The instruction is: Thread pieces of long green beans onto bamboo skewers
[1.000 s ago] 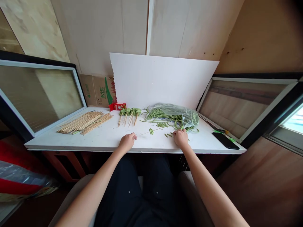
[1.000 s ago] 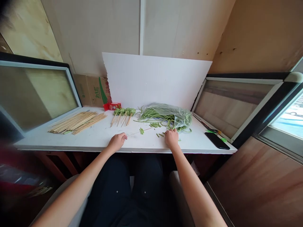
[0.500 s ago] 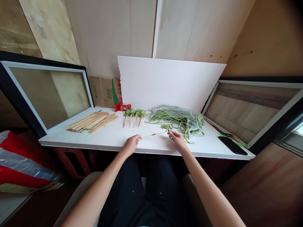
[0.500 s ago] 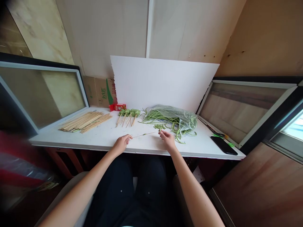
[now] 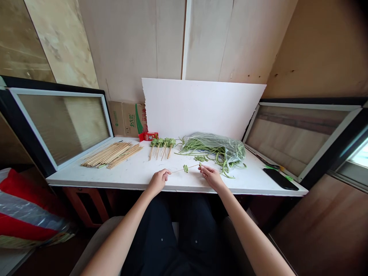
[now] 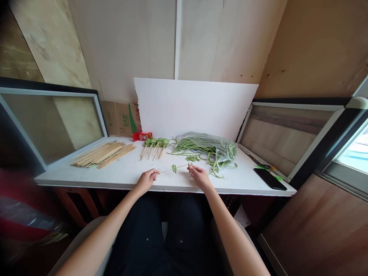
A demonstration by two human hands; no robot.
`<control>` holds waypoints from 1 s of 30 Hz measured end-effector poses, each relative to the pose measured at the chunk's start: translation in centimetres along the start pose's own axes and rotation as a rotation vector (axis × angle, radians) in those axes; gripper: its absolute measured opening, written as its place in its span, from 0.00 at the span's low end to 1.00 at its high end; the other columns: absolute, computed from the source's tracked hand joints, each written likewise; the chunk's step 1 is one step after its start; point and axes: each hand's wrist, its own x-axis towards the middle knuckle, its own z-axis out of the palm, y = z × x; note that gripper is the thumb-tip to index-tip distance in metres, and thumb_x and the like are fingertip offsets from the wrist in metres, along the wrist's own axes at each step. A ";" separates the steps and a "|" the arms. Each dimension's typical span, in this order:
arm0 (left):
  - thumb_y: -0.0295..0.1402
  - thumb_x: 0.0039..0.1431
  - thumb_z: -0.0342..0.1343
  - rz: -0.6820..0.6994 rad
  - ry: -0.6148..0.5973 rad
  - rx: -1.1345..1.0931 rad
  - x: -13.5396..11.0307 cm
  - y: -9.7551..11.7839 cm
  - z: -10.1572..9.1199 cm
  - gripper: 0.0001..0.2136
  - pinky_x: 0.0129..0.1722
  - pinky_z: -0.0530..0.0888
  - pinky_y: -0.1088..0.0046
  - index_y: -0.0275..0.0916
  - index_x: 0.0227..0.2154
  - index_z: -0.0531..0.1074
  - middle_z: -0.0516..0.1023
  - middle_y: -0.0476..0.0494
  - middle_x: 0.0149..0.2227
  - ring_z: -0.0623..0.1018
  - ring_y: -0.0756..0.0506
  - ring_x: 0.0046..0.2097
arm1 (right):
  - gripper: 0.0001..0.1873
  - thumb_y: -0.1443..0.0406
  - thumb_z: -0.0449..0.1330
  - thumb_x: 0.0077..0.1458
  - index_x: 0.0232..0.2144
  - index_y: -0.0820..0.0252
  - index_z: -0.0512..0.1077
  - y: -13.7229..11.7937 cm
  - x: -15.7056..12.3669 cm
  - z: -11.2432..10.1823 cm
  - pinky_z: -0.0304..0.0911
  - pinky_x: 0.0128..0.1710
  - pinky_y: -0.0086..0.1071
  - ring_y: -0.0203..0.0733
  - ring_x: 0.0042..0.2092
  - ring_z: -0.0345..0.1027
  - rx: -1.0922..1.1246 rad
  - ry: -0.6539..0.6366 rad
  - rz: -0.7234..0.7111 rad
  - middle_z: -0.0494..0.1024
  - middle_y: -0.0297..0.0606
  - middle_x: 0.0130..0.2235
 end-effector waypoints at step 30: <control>0.35 0.70 0.45 -0.003 0.000 0.025 0.0 -0.1 0.0 0.15 0.37 0.69 0.71 0.39 0.43 0.79 0.75 0.47 0.30 0.74 0.46 0.32 | 0.31 0.42 0.78 0.38 0.36 0.58 0.83 -0.2 -0.3 0.4 0.62 0.32 0.33 0.37 0.32 0.67 0.051 0.012 -0.002 0.83 0.41 0.38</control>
